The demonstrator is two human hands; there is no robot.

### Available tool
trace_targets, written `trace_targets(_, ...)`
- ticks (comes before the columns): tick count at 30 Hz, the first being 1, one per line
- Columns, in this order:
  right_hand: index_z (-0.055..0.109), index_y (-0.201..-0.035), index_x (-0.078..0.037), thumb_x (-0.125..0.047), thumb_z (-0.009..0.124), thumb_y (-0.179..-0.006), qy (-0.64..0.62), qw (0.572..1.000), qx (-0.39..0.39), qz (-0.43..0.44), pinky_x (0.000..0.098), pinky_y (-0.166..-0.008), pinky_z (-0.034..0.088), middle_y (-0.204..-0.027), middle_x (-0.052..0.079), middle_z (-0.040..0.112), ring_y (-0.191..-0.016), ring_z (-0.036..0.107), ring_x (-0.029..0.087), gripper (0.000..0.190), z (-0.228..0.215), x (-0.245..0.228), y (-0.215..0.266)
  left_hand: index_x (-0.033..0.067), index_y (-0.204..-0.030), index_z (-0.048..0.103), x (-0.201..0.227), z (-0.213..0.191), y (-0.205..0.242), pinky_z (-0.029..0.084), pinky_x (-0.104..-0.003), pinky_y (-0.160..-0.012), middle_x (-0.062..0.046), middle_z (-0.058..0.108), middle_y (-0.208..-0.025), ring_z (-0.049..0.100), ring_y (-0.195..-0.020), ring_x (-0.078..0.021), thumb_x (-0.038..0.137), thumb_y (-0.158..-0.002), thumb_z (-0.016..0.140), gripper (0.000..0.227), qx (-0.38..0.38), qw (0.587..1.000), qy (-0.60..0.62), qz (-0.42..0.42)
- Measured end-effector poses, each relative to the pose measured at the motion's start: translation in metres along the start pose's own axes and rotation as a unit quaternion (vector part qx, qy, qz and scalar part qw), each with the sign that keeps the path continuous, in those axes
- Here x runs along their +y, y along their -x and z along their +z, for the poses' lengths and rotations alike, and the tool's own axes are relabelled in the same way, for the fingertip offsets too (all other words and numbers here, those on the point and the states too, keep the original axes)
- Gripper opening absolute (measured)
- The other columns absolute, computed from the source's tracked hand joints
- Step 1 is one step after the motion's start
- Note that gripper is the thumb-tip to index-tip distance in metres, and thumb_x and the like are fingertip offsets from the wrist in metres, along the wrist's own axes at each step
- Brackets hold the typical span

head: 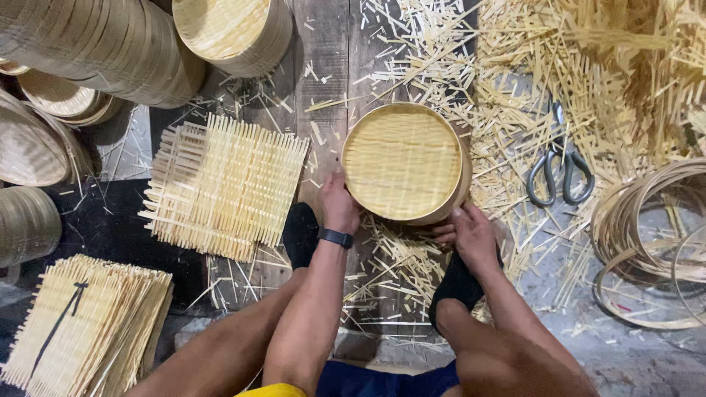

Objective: The person manufactures bamboo steamer lids by hand-weaving bamboo strips into a square mat, placing a circular frame over it, and trimming the excess strips using shears.

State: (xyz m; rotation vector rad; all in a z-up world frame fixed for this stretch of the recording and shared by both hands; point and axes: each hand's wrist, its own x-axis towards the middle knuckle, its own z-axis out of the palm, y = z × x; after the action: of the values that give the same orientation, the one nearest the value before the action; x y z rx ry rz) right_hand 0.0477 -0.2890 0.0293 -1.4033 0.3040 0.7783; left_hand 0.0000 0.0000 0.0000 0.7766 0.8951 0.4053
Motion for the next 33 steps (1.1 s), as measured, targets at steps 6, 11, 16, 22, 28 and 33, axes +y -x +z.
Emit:
trace_targets(6, 0.068, -0.118, -0.003, -0.008, 0.057, -0.103, 0.307, 0.916, 0.139, -0.220, 0.0305, -0.068, 0.059, -0.091, 0.008, 0.074, -0.079, 0.073, 0.018, 0.020, -0.002, 0.001, 0.043, -0.0029, -0.127, 0.066, 0.008, 0.024, 0.027, 0.056, -0.028, -0.080, -0.008, 0.073, -0.111, 0.068, -0.092, -0.0140, 0.019, -0.103, 0.058, 0.034, 0.026, 0.999, -0.038, 0.025)
trace_targets(11, 0.070, -0.103, -0.004, -0.004, 0.067, -0.093, 0.396, 0.837, 0.158, -0.344, 0.0377, -0.066, 0.051, -0.084, 0.014, 0.065, -0.071, 0.065, 0.028, 0.011, 0.008, -0.012, 0.050, 0.0029, -0.131, 0.063, 0.059, 0.044, 0.070, 0.055, -0.036, -0.101, -0.014, 0.069, -0.126, 0.067, -0.114, -0.0241, 0.020, -0.098, 0.066, 0.037, -0.072, 0.785, -0.528, 0.317)
trace_targets(16, 0.071, -0.103, -0.004, -0.005, 0.068, -0.093, 0.400, 0.845, 0.169, -0.313, 0.0383, -0.067, 0.051, -0.083, 0.013, 0.065, -0.071, 0.065, 0.028, 0.011, 0.005, -0.008, 0.049, 0.0047, -0.130, 0.063, 0.057, 0.067, 0.099, 0.030, -0.051, -0.118, -0.020, 0.056, -0.145, 0.050, -0.138, -0.0360, 0.016, -0.074, 0.071, 0.058, -0.397, 0.436, -0.685, 0.427)
trace_targets(22, 0.072, -0.106, -0.006, -0.007, 0.065, -0.094, 0.413, 0.837, 0.159, -0.322, 0.0397, -0.069, 0.051, -0.083, 0.013, 0.064, -0.072, 0.063, 0.029, 0.013, -0.003, 0.008, 0.043, 0.0053, -0.129, 0.064, 0.075, 0.036, 0.017, 0.039, -0.045, -0.121, -0.014, 0.062, -0.141, 0.053, -0.138, -0.0300, 0.003, -0.086, 0.063, 0.043, -0.387, 0.400, -0.630, 0.542)
trace_targets(28, 0.071, -0.105, -0.007, -0.007, 0.066, -0.093, 0.452, 0.815, 0.163, -0.324, 0.0406, -0.073, 0.052, -0.083, 0.013, 0.063, -0.076, 0.063, 0.031, 0.013, -0.012, 0.021, 0.037, 0.0077, -0.114, 0.072, 0.210, 0.035, -0.134, 0.051, -0.041, -0.097, -0.015, 0.071, -0.122, 0.066, -0.114, -0.0348, 0.009, -0.086, 0.062, 0.030, -0.192, 0.460, -0.706, 0.503)
trace_targets(33, 0.071, -0.104, -0.007, -0.008, 0.068, -0.090, 0.457, 0.805, 0.170, -0.337, 0.0400, -0.075, 0.052, -0.088, 0.014, 0.066, -0.080, 0.065, 0.030, 0.014, -0.008, 0.020, 0.035, 0.0119, -0.118, 0.075, 0.256, 0.019, -0.226, 0.051, -0.042, -0.104, -0.012, 0.070, -0.127, 0.066, -0.121, -0.0323, 0.000, -0.085, 0.057, 0.040, -0.062, 0.477, -0.703, 0.524)
